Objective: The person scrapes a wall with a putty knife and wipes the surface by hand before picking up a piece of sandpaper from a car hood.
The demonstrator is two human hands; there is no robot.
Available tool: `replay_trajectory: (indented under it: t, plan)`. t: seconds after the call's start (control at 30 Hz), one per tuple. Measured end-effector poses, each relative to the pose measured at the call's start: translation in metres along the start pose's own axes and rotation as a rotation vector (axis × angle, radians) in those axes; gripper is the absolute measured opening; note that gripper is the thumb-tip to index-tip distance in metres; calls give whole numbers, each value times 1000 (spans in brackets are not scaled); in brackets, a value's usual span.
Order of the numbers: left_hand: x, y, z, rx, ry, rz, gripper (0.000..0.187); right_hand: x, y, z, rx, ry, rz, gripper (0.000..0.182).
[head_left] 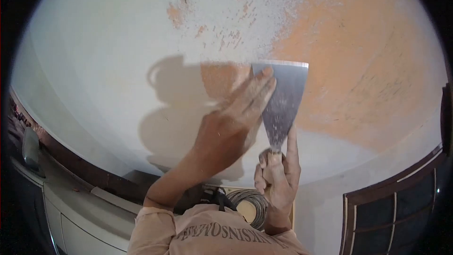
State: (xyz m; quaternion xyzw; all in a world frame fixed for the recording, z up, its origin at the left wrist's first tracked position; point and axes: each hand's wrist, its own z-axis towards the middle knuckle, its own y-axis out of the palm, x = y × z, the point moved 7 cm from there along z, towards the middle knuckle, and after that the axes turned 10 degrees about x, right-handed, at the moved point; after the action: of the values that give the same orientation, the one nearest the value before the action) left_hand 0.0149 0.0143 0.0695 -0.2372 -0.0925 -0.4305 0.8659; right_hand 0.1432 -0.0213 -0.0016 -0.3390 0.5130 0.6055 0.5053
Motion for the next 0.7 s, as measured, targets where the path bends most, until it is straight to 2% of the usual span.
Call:
replay_trajectory:
  t: [0.07,0.1,0.23,0.33,0.47,0.5,0.53,0.7]
  plan:
    - [-6,3,-13,-42,24,-9,67,5,5,0,-4,6,4,57]
    - [-8,-1,-12,-4,17,12,53,6,9,2,1,7,-7,57]
    - [-4,-9,1,13,-32,-21,52,-3,11,4,-5,22,-64,59]
    - [-6,-5,-11,-35,-11,13,50,11,9,-12,-61,76,189,63]
    - [-3,-6,0,15,17,-11,50,2,10,1,29,9,125,70]
    - [0,-9,8,34,28,-24,50,-7,12,3,-45,24,113,65]
    - [3,-10,11,55,37,-33,50,-5,8,1,-22,26,111,65]
    - [-4,-1,-4,8,55,18,54,0,7,-1,7,35,6,68]
